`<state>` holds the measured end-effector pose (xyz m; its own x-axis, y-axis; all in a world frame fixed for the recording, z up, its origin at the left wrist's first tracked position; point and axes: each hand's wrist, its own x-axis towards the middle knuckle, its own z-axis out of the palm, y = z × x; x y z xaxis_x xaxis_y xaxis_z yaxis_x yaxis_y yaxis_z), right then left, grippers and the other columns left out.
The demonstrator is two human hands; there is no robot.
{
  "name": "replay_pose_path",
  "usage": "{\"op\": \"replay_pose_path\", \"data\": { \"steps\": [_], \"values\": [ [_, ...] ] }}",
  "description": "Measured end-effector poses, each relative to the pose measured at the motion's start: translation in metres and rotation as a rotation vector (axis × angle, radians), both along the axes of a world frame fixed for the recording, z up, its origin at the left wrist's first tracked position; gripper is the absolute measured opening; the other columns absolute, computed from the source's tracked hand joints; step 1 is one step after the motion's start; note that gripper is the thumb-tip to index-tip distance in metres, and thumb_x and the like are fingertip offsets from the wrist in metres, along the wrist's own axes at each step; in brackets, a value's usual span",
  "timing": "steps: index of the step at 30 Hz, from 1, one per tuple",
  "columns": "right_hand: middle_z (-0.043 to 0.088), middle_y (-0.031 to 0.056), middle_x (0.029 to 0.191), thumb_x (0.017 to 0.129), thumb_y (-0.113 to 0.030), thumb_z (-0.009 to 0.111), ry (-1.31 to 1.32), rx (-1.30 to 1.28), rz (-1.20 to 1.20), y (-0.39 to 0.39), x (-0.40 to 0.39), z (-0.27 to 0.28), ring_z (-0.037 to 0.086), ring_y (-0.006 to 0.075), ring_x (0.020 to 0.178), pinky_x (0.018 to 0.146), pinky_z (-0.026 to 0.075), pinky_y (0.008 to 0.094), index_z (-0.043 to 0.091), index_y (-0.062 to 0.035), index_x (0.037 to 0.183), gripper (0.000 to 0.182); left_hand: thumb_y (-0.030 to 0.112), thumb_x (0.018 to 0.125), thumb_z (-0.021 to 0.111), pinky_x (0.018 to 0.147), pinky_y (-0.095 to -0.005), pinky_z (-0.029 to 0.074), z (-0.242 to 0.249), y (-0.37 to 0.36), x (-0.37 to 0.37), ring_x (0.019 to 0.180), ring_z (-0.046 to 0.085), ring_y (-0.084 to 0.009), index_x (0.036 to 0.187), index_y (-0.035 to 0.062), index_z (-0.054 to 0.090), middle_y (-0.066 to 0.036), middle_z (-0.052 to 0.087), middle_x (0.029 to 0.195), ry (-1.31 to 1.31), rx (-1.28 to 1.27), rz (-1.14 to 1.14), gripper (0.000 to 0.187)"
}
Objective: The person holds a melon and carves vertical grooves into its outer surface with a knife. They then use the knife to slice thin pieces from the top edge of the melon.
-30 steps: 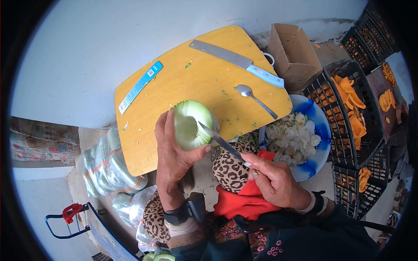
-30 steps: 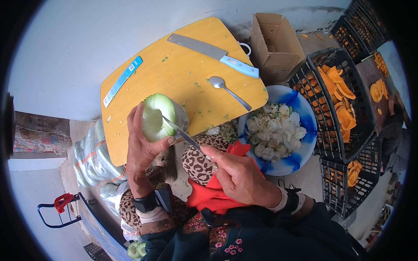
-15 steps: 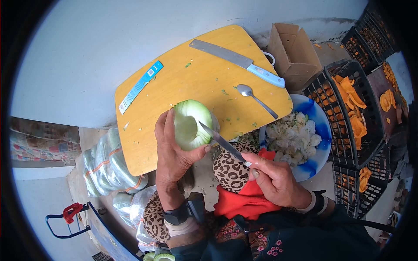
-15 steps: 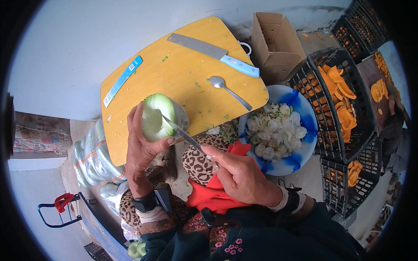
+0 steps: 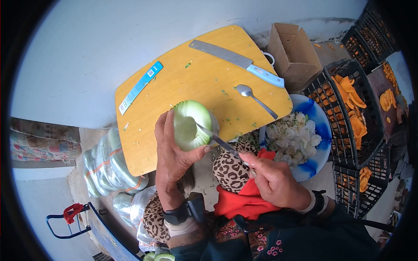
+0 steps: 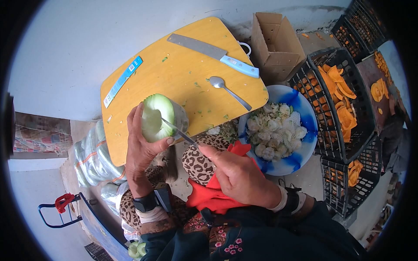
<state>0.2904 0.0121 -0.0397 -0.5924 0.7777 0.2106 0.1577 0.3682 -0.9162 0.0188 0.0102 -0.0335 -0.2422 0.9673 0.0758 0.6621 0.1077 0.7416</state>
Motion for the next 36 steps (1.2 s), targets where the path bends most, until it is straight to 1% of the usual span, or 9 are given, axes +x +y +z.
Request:
{"op": "replay_pose_path", "data": {
  "steps": [4,8,10,13,16,25,32,35,36],
  "values": [
    [0.062,0.0189,0.09,0.088,0.007,0.058,-0.048,0.061,0.003,-0.001,-0.004,-0.006,0.065,0.0373,0.079,0.067,0.053,0.0441,0.049,-0.0012,0.142,0.056,0.057,0.056,0.09,0.11,-0.0485,0.041,0.003,0.0,0.001,0.135,0.04,-0.0408,0.147,-0.0028,0.038,-0.025,0.035,0.145,0.006,-0.004,-0.004,0.121],
    [0.059,0.0177,0.087,0.087,0.008,0.058,0.017,0.076,0.004,0.0,-0.01,-0.012,0.063,0.0361,0.078,0.068,0.052,0.0437,0.046,-0.0001,0.144,0.058,0.056,0.056,0.09,0.11,-0.0482,0.041,0.002,0.0,0.001,0.134,0.041,-0.0407,0.147,-0.0025,0.038,-0.025,0.035,0.144,0.01,0.0,-0.008,0.119],
    [0.06,0.0181,0.089,0.087,0.008,0.058,0.047,0.097,0.002,0.002,-0.015,-0.013,0.064,0.036,0.08,0.069,0.052,0.0431,0.045,0.001,0.144,0.059,0.056,0.056,0.09,0.11,-0.0482,0.041,0.0,0.0,0.0,0.134,0.041,-0.0407,0.147,-0.0023,0.038,-0.025,0.035,0.144,0.015,0.008,-0.004,0.119],
    [0.062,0.0259,0.126,0.089,0.01,0.054,-0.034,0.016,0.026,0.003,-0.019,-0.006,0.065,0.0376,0.113,0.093,0.054,0.0403,0.048,0.0041,0.14,0.051,0.05,0.056,0.091,0.11,-0.0483,0.042,-0.002,0.0,0.0,0.134,0.041,-0.0405,0.147,-0.0011,0.038,-0.025,0.035,0.144,-0.013,0.02,-0.01,0.117],
    [0.064,0.0245,0.123,0.089,0.01,0.053,-0.033,-0.04,0.047,0.009,-0.027,-0.004,0.067,0.0372,0.106,0.089,0.054,0.0386,0.048,0.0025,0.141,0.053,0.045,0.056,0.093,0.11,-0.0483,0.042,-0.005,-0.001,0.003,0.134,0.041,-0.0412,0.148,0.0005,0.038,-0.025,0.033,0.146,0.016,0.052,-0.051,0.116],
    [0.067,0.0159,0.105,0.095,0.007,0.051,0.15,0.022,0.008,0.013,-0.038,-0.021,0.068,0.0195,0.089,0.081,0.053,0.0313,0.048,0.0005,0.144,0.05,0.048,0.055,0.094,0.111,-0.0488,0.04,-0.002,-0.001,0.005,0.136,0.038,-0.0441,0.149,0.0001,0.036,-0.027,0.033,0.147,0.171,0.06,-0.079,0.12],
    [0.062,0.0026,0.092,0.101,0.0,0.048,0.449,-0.812,0.189,0.017,-0.004,-0.016,0.061,0.0082,0.081,0.071,0.051,0.026,0.048,-0.0014,0.145,0.045,0.053,0.055,0.093,0.111,-0.0489,0.04,-0.01,0.0,0.0,0.136,0.038,-0.0444,0.149,-0.0007,0.035,-0.028,0.032,0.147,0.092,0.076,-0.057,0.123],
    [0.062,0.0045,0.09,0.1,0.0,0.049,0.329,-0.496,0.045,0.014,0.003,-0.015,0.061,0.0088,0.081,0.073,0.051,0.0255,0.048,-0.0006,0.144,0.044,0.056,0.054,0.093,0.111,-0.0493,0.039,-0.009,-0.002,0.002,0.136,0.038,-0.0445,0.15,-0.0028,0.033,-0.029,0.031,0.148,0.114,0.059,-0.044,0.127],
    [0.067,0.0121,0.097,0.097,0.003,0.05,0.14,-0.29,-0.039,0.014,0.004,-0.014,0.067,0.0175,0.085,0.077,0.054,0.0294,0.051,0.0007,0.141,0.044,0.057,0.054,0.093,0.111,-0.0494,0.039,-0.005,-0.002,0.004,0.136,0.038,-0.0446,0.15,-0.0036,0.031,-0.029,0.031,0.147,0.179,0.039,-0.033,0.13]
  ]
}}
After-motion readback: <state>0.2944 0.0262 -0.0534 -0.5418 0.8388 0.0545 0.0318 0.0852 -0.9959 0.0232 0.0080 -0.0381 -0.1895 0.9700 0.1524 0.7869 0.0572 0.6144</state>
